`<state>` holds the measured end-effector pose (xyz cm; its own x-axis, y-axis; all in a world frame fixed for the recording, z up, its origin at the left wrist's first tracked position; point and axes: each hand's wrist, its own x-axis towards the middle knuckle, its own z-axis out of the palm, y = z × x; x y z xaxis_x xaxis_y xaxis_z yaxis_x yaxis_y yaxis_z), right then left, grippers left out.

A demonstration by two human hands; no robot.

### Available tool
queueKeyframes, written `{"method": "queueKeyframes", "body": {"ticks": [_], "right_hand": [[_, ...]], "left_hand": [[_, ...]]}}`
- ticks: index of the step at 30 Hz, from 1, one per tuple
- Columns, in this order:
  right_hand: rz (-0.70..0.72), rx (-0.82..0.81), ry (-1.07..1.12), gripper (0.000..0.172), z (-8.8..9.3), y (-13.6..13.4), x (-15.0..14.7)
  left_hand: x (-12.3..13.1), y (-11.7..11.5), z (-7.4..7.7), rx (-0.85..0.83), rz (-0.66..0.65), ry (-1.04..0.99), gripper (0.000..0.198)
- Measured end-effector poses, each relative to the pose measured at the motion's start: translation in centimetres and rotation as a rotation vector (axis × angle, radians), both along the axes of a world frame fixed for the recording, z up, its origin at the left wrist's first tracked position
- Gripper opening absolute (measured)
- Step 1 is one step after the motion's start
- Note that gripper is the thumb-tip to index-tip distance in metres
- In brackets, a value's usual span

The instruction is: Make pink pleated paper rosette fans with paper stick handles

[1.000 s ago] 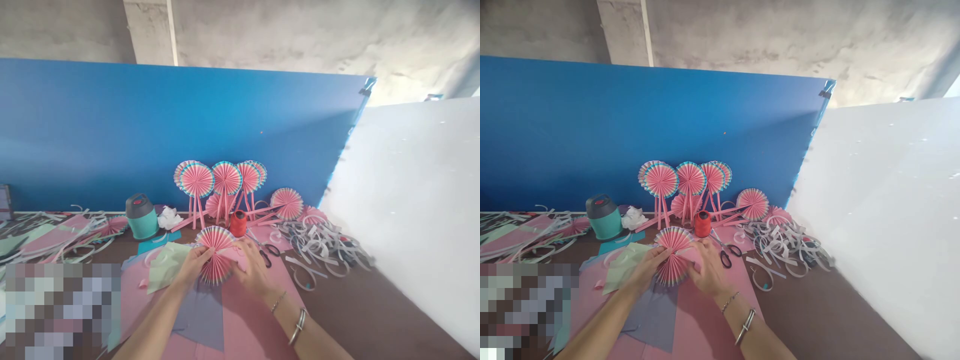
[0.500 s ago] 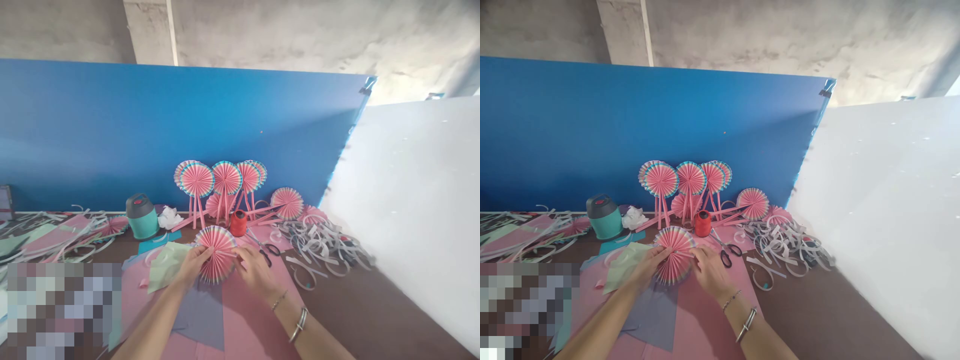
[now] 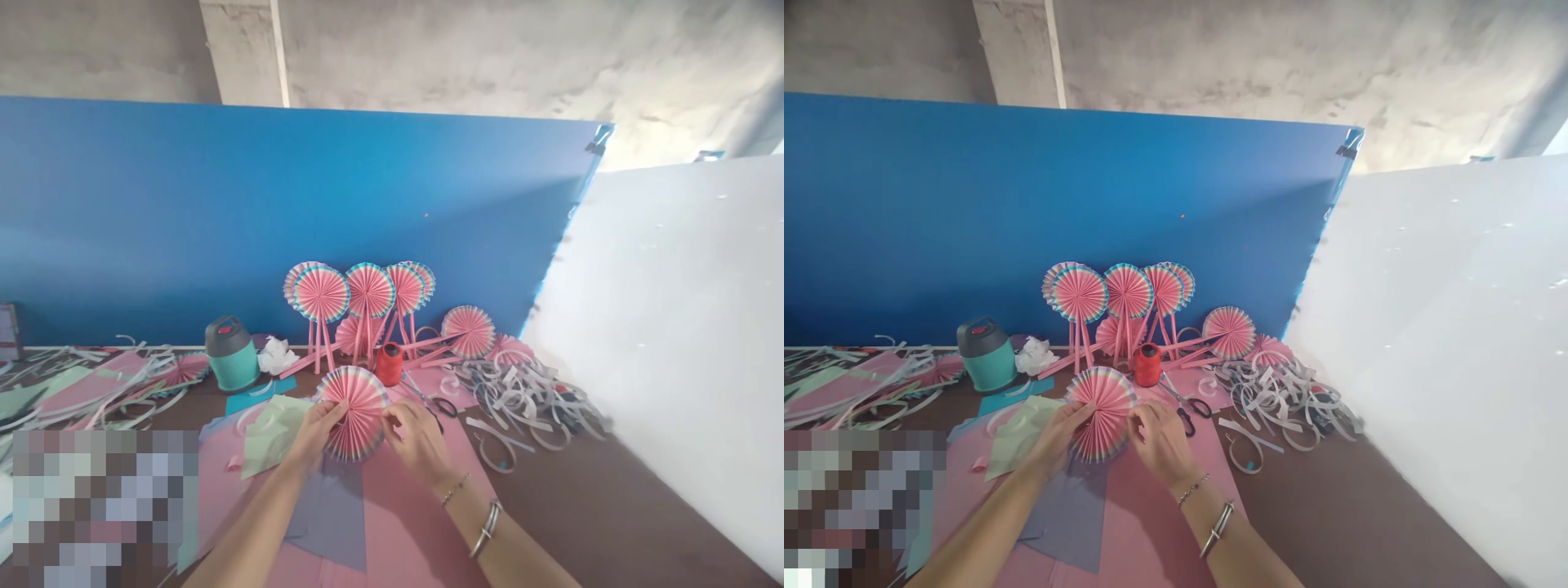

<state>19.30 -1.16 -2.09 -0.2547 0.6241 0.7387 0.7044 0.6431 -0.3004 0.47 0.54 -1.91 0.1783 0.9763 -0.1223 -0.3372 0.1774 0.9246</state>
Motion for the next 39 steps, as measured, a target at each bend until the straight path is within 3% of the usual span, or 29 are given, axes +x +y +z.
{"method": "queueKeyframes", "body": {"ticks": [9, 16, 22, 39], "right_hand": [[0.003, 0.017, -0.021, 0.014, 0.11, 0.07, 0.22], [0.044, 0.007, -0.085, 0.016, 0.41, -0.24, 0.10], [0.049, -0.058, -0.054, 0.015, 0.45, -0.40, 0.15], [0.041, -0.062, -0.062, 0.014, -0.09, -0.15, 0.10]], "left_hand": [[-0.39, 0.05, 0.33, 0.019, 0.045, 0.054, 0.035], [-0.61, 0.51, -0.47, 0.028, 0.059, 0.089, 0.033], [-0.59, 0.44, -0.21, 0.007, -0.036, 0.075, 0.035], [-0.81, 0.59, -0.25, -0.046, 0.062, 0.101, 0.030]]}}
